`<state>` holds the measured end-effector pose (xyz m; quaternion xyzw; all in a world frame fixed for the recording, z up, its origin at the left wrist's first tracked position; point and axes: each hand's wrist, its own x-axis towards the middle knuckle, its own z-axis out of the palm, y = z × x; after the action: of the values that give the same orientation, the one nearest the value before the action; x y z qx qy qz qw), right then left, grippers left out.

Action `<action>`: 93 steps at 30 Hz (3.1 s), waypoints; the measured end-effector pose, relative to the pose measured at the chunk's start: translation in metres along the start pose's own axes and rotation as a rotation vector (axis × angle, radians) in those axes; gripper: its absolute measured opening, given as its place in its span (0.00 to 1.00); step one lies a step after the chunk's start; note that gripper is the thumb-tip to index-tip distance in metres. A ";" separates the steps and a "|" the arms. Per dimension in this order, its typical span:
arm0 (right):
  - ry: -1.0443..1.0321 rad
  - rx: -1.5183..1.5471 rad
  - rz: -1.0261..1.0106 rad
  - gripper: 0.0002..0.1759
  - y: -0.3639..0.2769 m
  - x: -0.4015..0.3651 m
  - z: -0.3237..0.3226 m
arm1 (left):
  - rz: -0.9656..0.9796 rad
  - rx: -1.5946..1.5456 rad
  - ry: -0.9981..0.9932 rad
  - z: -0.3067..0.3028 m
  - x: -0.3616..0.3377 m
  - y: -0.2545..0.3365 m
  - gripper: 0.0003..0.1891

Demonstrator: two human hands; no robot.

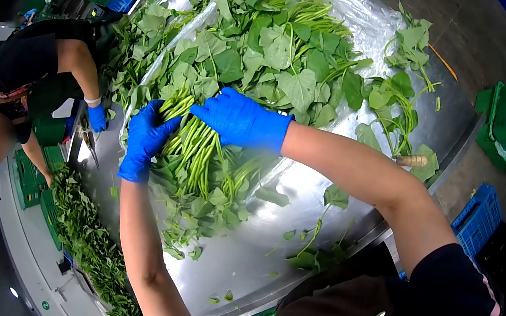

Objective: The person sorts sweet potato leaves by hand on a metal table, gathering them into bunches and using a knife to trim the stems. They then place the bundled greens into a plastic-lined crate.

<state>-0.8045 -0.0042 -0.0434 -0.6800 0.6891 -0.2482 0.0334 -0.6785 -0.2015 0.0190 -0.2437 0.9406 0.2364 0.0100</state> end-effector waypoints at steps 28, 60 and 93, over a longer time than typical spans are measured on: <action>0.534 0.448 0.262 0.36 -0.050 -0.027 -0.011 | 0.105 -0.143 0.233 0.024 -0.062 0.008 0.52; 0.061 0.723 0.434 0.23 -0.082 0.047 -0.001 | 0.013 -0.967 0.447 0.019 -0.099 -0.043 0.49; 0.117 0.387 0.271 0.27 -0.034 -0.133 0.006 | -0.253 -0.476 0.947 -0.069 -0.334 -0.095 0.28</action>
<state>-0.7607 0.1224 -0.0742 -0.5466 0.7145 -0.4078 0.1562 -0.3332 -0.1541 0.0830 -0.4305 0.7260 0.3042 -0.4416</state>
